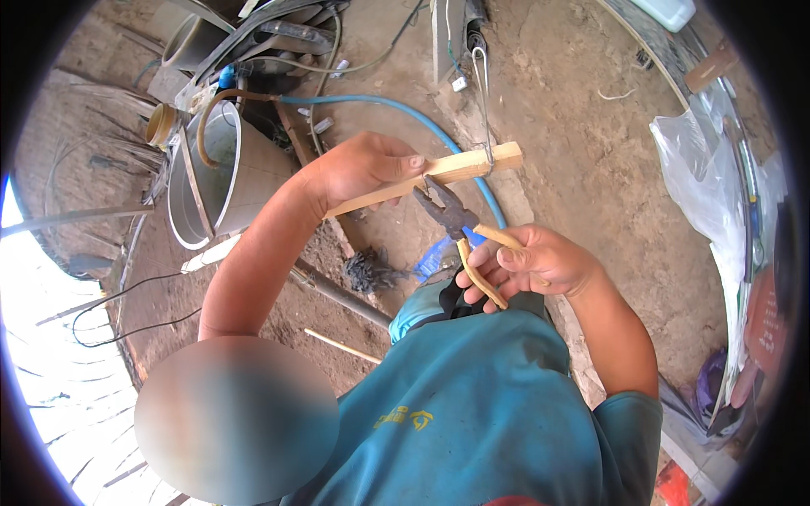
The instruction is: The person assembles a wooden structure by wrapping wire around two wooden sticks and securing it with pliers. They repeatedly twist and tighten the wire at multiple points along the sticks.
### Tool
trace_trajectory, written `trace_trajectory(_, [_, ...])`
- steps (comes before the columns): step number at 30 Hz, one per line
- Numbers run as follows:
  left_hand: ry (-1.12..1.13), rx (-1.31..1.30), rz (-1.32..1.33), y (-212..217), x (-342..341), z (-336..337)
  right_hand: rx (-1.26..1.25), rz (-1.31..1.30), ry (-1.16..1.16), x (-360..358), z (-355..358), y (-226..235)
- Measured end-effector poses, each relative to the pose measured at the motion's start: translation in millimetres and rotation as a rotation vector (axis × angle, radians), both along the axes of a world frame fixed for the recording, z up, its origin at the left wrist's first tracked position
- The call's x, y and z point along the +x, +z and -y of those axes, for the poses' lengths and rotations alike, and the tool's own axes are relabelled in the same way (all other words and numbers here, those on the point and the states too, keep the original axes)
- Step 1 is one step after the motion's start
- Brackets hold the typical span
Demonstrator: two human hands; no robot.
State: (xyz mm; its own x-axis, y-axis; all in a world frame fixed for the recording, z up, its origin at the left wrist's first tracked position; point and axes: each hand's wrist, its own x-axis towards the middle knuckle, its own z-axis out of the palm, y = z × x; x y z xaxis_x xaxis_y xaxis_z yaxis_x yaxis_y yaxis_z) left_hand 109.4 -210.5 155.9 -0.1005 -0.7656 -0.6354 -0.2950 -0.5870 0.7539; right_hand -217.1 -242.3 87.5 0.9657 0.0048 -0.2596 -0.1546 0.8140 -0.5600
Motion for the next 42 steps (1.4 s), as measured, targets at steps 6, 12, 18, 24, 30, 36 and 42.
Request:
trace_trajectory(6, [0.046, 0.006, -0.032, 3.7, -7.0, -1.7, -0.065, 0.059, 0.031, 7.8, 19.5, -11.4])
trace_trajectory(12, [0.044, -0.006, -0.004, 0.7, -8.9, -3.9, -0.074, 0.081, -0.003, 12.4, 17.9, -15.3])
trace_trajectory(18, [0.093, 0.041, 0.0, 7.7, -11.8, -5.2, -0.141, 0.075, -0.053, 16.5, 14.1, -23.3])
trace_trajectory(24, [0.108, 0.038, -0.004, 6.2, -9.6, -9.8, -0.136, -0.033, -0.018, 22.5, 5.9, -10.8])
trace_trajectory(30, [0.088, 0.022, -0.003, 9.0, -10.8, -13.0, -0.227, -0.192, 0.06, 27.3, -2.2, -3.3])
trace_trajectory(36, [0.092, 0.025, 0.024, 15.2, -13.3, -18.1, -0.329, -0.181, 0.052, 29.9, -10.0, 1.7])
trace_trajectory(42, [0.103, 0.035, 0.054, 15.4, -11.3, -18.5, -0.338, -0.212, 0.026, 35.2, -16.9, 2.2])
